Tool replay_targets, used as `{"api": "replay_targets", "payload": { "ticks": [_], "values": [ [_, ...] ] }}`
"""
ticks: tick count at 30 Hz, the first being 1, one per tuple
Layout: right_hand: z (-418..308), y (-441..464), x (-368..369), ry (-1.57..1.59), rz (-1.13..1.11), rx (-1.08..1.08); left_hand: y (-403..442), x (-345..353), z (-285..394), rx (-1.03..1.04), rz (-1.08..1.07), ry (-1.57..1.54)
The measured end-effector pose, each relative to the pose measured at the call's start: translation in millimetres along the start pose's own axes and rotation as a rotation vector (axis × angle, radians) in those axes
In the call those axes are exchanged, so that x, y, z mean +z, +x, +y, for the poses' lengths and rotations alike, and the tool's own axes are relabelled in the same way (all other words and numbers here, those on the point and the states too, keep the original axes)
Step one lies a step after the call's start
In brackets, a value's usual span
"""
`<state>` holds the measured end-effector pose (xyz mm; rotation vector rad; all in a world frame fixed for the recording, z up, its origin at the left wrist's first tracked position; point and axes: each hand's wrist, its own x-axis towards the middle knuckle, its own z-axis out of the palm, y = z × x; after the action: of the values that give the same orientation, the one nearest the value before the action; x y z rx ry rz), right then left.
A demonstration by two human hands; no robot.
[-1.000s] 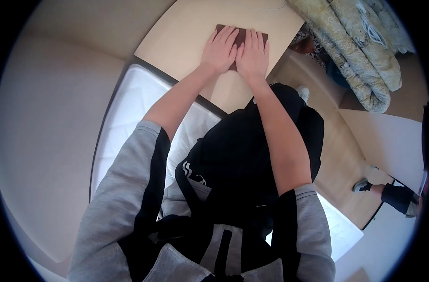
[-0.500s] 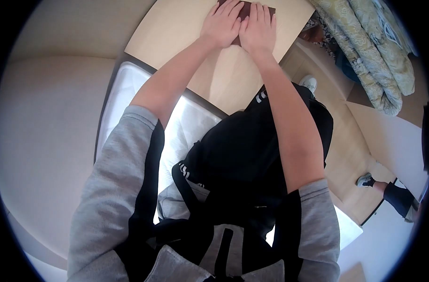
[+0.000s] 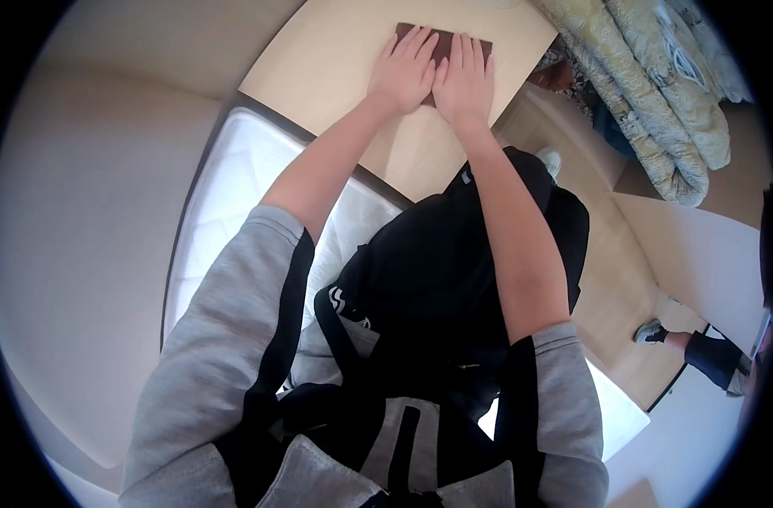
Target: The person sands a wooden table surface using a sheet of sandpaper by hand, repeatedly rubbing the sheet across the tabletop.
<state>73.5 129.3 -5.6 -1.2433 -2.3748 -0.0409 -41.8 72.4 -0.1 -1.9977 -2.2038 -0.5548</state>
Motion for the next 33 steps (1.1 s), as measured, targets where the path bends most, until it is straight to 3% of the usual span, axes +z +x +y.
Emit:
{"api": "replay_targets", "payload": {
  "ticks": [17, 33],
  "values": [
    [-18.2, -76.3, -35.8, 0.029, -0.092, -0.024, -83.0, -27.6, 36.5, -0.067, -0.06, -0.041],
    [-16.0, -66.1, -38.0, 0.076, -0.064, -0.035, -68.8, -26.5, 27.8, 0.031, -0.036, -0.026]
  ]
}}
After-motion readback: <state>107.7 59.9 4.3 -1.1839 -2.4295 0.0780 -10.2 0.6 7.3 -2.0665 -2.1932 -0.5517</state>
